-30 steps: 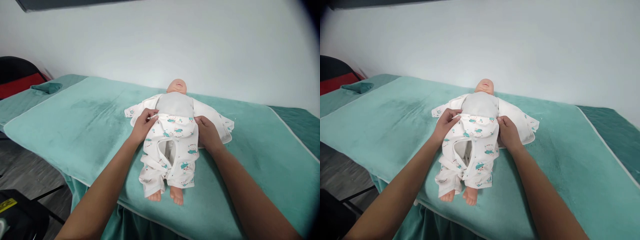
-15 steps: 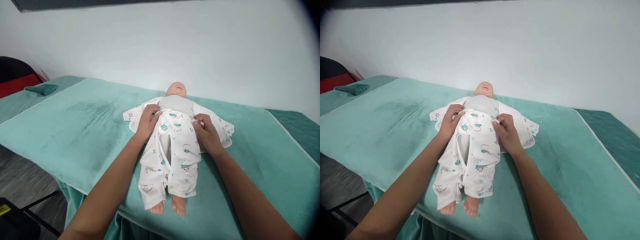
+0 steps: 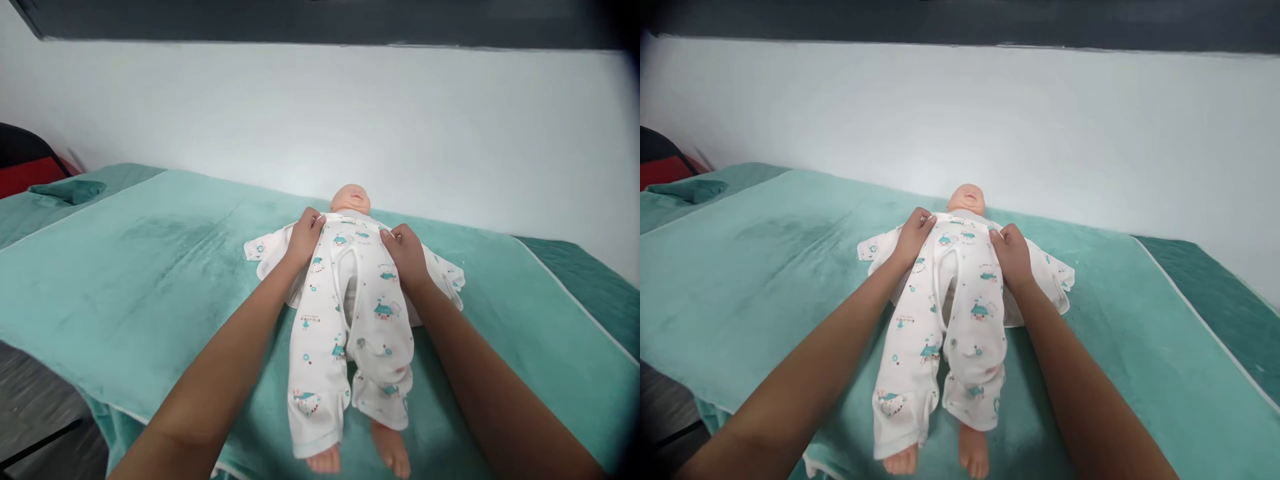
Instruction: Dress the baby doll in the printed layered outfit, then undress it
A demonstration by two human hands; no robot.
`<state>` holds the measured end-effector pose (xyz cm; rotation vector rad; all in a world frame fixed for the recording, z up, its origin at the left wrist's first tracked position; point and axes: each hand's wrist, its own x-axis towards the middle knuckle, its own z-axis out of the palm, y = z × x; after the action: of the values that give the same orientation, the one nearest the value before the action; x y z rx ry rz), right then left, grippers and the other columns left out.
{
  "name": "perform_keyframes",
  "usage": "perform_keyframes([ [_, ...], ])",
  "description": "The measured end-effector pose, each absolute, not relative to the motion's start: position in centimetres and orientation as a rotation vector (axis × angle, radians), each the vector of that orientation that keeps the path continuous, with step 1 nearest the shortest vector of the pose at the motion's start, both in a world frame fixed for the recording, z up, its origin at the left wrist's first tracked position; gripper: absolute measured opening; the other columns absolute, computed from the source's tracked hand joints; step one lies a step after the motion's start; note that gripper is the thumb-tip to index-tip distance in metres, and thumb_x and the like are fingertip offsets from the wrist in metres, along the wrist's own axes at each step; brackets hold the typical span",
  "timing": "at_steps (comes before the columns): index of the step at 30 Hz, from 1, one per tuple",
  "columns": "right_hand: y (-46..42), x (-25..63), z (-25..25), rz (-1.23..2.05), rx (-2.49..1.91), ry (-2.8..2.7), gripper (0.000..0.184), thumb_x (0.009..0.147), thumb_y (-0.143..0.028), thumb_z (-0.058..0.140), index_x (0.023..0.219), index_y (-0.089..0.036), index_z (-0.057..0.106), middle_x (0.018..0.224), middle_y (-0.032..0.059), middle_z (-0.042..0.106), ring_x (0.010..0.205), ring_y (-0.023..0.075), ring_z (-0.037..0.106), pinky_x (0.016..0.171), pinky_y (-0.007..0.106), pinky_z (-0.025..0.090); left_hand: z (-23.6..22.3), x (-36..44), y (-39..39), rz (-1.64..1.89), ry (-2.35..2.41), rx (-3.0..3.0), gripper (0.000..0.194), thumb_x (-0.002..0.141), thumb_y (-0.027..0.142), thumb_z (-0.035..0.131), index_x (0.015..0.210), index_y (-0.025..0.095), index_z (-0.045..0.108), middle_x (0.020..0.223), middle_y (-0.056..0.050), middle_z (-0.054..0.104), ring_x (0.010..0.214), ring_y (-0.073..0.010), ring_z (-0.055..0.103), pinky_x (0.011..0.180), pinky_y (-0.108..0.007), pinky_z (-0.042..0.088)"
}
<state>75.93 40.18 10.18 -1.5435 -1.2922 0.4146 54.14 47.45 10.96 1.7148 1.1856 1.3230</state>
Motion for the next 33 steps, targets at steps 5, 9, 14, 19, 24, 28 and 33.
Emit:
perform_keyframes([
  [5, 41.0, 75.7, 9.5, 0.643, -1.53, -1.109, 0.034, 0.084, -0.049, 0.065, 0.07, -0.025, 0.046, 0.063, -0.0045, 0.042, 0.06, 0.0155, 0.038, 0.059, 0.031, 0.035, 9.9, 54.2, 47.9, 1.264, 1.166, 1.633, 0.016, 0.09, 0.033, 0.058, 0.078, 0.022, 0.054, 0.07, 0.002, 0.055, 0.071, -0.0172, 0.049, 0.071, -0.03, 0.038],
  [9, 41.1, 76.2, 9.4, 0.462, -1.412, -1.369, 0.023, 0.086, -0.046, 0.062, 0.079, -0.025, 0.056, 0.091, 0.0024, 0.061, 0.086, 0.0213, 0.056, 0.08, 0.037, 0.044, 10.7, 53.6, 47.8, 1.28, 1.051, 2.037, 0.015, 0.09, 0.033, 0.061, 0.08, 0.023, 0.057, 0.097, -0.004, 0.064, 0.101, -0.0239, 0.053, 0.096, -0.036, 0.037],
  [14, 42.8, 77.6, 9.4, 0.403, -1.304, -1.723, 0.026, 0.094, -0.045, 0.051, 0.078, -0.024, 0.054, 0.134, 0.0051, 0.061, 0.122, 0.0262, 0.053, 0.101, 0.042, 0.038, 12.0, 53.4, 48.7, 1.006, 0.991, 2.082, 0.016, 0.092, 0.034, 0.06, 0.081, 0.022, 0.058, 0.088, -0.003, 0.065, 0.091, -0.0233, 0.056, 0.096, -0.036, 0.036],
  [19, 44.6, 77.8, 10.0, 0.264, -1.604, -1.587, 0.023, 0.092, -0.042, 0.05, 0.077, -0.025, 0.05, 0.071, -0.0009, 0.058, 0.071, 0.0199, 0.051, 0.07, 0.034, 0.036, 11.7, 54.5, 50.4, 1.137, 1.222, 1.889, 0.023, 0.092, 0.026, 0.058, 0.07, 0.022, 0.049, 0.067, 0.0, 0.052, 0.069, -0.0191, 0.046, 0.072, -0.031, 0.033],
  [24, 46.7, 77.6, 10.3, 0.243, -1.677, -1.433, 0.026, 0.087, -0.035, 0.054, 0.067, -0.024, 0.041, 0.063, -0.0026, 0.047, 0.063, 0.0168, 0.04, 0.063, 0.032, 0.03, 10.8, 55.6, 52.6, 1.2, 1.393, 1.769, 0.026, 0.088, 0.023, 0.061, 0.066, 0.022, 0.047, 0.065, 0.001, 0.052, 0.067, -0.0181, 0.045, 0.071, -0.032, 0.034],
  [28, 47.0, 77.6, 9.9, 0.335, -1.596, -1.407, 0.024, 0.081, -0.036, 0.063, 0.067, -0.024, 0.048, 0.065, -0.0023, 0.052, 0.064, 0.0162, 0.045, 0.065, 0.033, 0.036, 10.3, 55.7, 53.0, 1.196, 1.271, 1.735, 0.014, 0.084, 0.021, 0.062, 0.07, 0.021, 0.058, 0.072, -0.001, 0.063, 0.073, -0.0198, 0.054, 0.075, -0.033, 0.04],
  [33, 45.4, 77.1, 9.3, 0.4, -1.363, -1.44, 0.015, 0.085, -0.031, 0.059, 0.096, -0.026, 0.068, 0.095, 0.0024, 0.071, 0.088, 0.0206, 0.063, 0.083, 0.036, 0.048, 10.0, 55.1, 51.9, 1.166, 1.128, 1.833, 0.022, 0.089, 0.023, 0.054, 0.091, 0.024, 0.076, 0.105, -0.005, 0.075, 0.103, -0.0269, 0.064, 0.093, -0.039, 0.044],
])
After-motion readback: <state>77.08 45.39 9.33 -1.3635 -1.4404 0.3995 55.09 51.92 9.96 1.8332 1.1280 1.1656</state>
